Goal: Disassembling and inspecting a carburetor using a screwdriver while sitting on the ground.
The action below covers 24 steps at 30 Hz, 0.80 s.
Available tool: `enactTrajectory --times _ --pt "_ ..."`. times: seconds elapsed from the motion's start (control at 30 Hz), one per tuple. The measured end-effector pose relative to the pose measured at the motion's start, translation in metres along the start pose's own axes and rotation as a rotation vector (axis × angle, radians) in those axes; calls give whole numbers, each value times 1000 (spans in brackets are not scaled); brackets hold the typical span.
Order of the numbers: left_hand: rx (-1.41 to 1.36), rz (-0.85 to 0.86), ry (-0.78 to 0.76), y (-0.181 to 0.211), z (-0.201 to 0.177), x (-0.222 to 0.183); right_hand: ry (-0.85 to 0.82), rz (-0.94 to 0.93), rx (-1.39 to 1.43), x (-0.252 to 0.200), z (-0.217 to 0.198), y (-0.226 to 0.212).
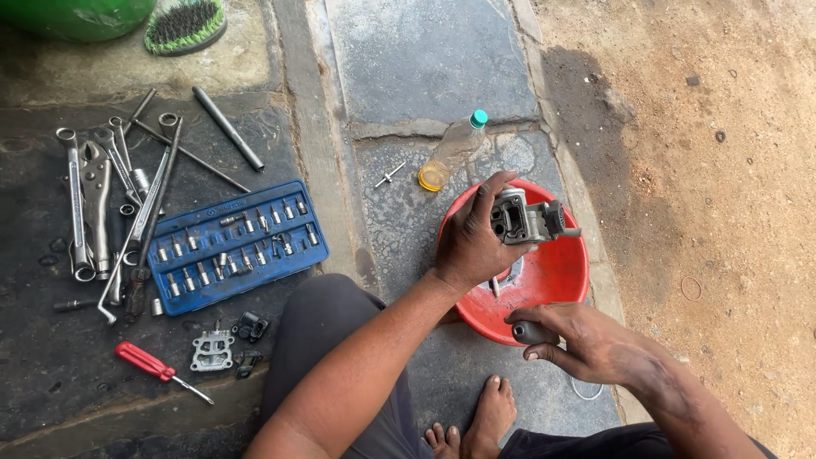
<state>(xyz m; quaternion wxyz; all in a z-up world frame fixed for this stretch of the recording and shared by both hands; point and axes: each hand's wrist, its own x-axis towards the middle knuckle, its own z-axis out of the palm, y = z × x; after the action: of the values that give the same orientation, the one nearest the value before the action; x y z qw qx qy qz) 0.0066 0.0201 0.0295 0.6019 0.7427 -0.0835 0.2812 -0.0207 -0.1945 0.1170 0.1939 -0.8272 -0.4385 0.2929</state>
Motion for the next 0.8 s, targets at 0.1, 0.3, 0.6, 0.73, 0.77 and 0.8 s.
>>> enactTrajectory --times 0.1,0.3,0.6,0.73,0.77,0.8 --pt "18 -22 -40 -2 3 -1 -70 107 -28 2 0 -1" --pt "7 -65 -42 0 0 0 -42 -77 -104 7 -1 -5" --pt "113 -24 -63 -5 3 -4 -80 -79 -125 8 -2 -8" --pt "91 72 -23 -7 6 -6 -95 -72 -139 8 -2 -7" --pt "89 74 -26 -5 6 -6 -96 -88 -144 7 -2 -7" --pt "86 76 -30 -4 6 -5 -96 -104 -150 7 -3 -7"
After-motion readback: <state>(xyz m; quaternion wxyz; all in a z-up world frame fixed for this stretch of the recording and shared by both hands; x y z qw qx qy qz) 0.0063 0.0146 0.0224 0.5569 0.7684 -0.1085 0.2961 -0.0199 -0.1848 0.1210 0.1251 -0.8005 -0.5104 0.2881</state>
